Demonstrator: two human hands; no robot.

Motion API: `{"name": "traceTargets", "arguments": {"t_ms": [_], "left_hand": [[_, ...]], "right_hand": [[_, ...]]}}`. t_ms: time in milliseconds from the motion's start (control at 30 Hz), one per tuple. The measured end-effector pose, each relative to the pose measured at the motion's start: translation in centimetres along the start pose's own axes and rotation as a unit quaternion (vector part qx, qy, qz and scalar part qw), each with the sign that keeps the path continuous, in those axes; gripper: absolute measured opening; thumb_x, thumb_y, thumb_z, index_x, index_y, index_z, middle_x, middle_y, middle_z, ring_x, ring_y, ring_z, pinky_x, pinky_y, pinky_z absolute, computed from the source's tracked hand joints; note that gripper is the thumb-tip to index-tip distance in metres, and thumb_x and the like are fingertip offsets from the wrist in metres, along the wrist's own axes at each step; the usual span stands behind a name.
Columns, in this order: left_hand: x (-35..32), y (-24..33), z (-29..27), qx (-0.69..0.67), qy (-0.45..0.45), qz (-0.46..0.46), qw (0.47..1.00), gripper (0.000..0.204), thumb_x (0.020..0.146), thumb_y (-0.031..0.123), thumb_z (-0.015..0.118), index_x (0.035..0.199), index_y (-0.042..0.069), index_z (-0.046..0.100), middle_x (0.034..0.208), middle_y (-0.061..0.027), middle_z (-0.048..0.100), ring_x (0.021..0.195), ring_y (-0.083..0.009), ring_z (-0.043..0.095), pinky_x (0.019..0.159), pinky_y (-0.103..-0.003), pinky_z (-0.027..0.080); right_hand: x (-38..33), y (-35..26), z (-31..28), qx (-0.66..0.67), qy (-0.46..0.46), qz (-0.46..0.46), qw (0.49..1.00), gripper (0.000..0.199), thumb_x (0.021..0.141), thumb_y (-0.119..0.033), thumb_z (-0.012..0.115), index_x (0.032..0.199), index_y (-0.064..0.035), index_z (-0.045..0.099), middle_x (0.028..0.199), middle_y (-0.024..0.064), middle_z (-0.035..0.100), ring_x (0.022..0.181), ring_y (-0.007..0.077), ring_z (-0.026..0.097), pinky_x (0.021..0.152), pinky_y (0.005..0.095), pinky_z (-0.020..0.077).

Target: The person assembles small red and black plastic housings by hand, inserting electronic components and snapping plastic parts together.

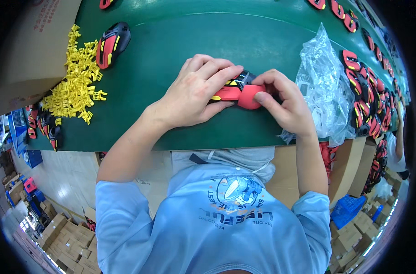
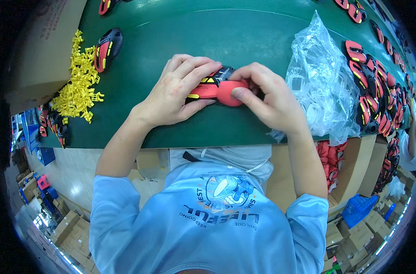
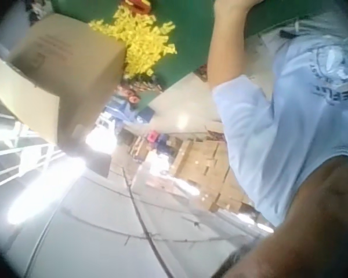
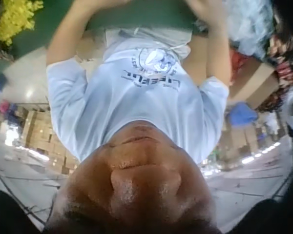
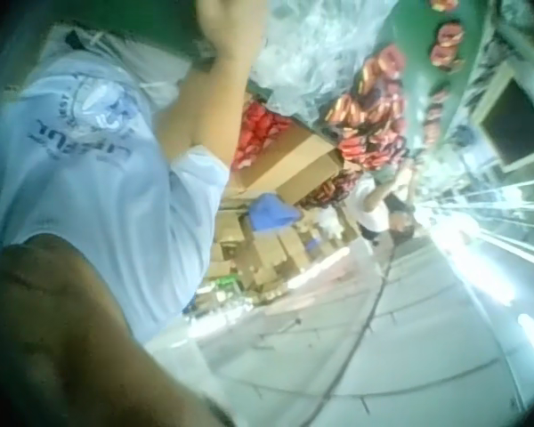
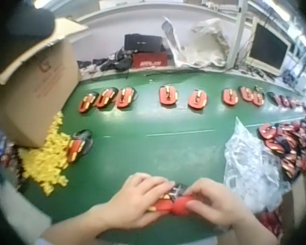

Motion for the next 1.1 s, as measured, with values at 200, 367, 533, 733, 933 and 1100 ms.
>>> {"name": "traceTargets", "arguments": {"t_ms": [200,367,533,733,933,1100], "left_hand": [[0.2,0.0,0.0,0.009,0.001,0.008,1.0,0.074,0.072,0.016,0.084,0.141,0.012,0.058,0.135,-0.009,0.058,0.118,-0.0352,0.052,0.105,-0.047,0.044],[0.2,0.3,0.4,0.019,-0.006,0.009,1.0,0.074,0.073,0.016,0.083,0.142,0.013,0.058,0.136,-0.0081,0.058,0.118,-0.0351,0.053,0.104,-0.048,0.044],[-0.1,0.3,0.4,0.012,0.004,0.01,1.0,0.074,0.073,0.015,0.083,0.143,0.014,0.058,0.136,-0.0081,0.059,0.118,-0.0354,0.053,0.104,-0.048,0.044],[-0.1,0.2,0.5,0.013,0.009,0.0,1.0,0.073,0.073,0.014,0.082,0.142,0.014,0.059,0.136,-0.008,0.06,0.118,-0.0356,0.053,0.104,-0.048,0.045],[0.0,-0.1,0.3,0.009,0.012,0.007,1.0,0.074,0.072,0.013,0.082,0.142,0.014,0.058,0.136,-0.0081,0.059,0.119,-0.0359,0.053,0.104,-0.048,0.045],[0.1,-0.1,0.4,0.012,0.006,0.007,1.0,0.073,0.073,0.013,0.082,0.142,0.013,0.058,0.138,-0.008,0.058,0.119,-0.0358,0.053,0.104,-0.047,0.045]], "right_hand": [[-0.2,1.1,-0.9,0.168,0.018,0.055,0.984,0.018,0.101,-0.012,0.063,0.112,0.0027,0.067,0.1,0.0062,0.068,0.09,0.0114,0.063,0.079,0.0281,0.0524],[2.1,-0.2,-1.2,-0.059,0.107,0.007,0.993,0.012,0.093,-0.003,0.066,0.103,-0.0024,0.072,0.099,0.0116,0.069,0.085,0.0209,0.067,0.074,0.0295,0.0538],[0.2,-1.8,-0.9,-0.212,0.153,-0.127,0.957,0.019,0.086,-0.003,0.07,0.105,-0.0032,0.072,0.11,0.014,0.072,0.091,0.0273,0.07,0.075,0.0367,0.0577],[-0.5,-3.0,-0.2,-0.234,0.1,-0.105,0.961,0.05,0.076,-0.025,0.087,0.119,-0.0047,0.072,0.119,0.0125,0.073,0.102,0.0298,0.069,0.088,0.0398,0.056],[-0.5,-2.3,-0.6,-0.259,0.075,-0.119,0.956,0.056,0.072,-0.028,0.089,0.121,-0.0072,0.073,0.121,0.009,0.075,0.096,0.0262,0.067,0.084,0.0368,0.0543],[-0.3,-1.5,-0.9,-0.223,0.043,-0.121,0.966,0.048,0.076,-0.025,0.087,0.119,-0.0086,0.074,0.124,0.0069,0.075,0.083,0.0221,0.063,0.079,0.0332,0.0482]]}}
Point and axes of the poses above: each hand's wrist, its own x-axis towards the middle knuckle, its own z-axis out of the palm, y = z × x, the point moved 9 cm from there along x, towards the middle knuckle
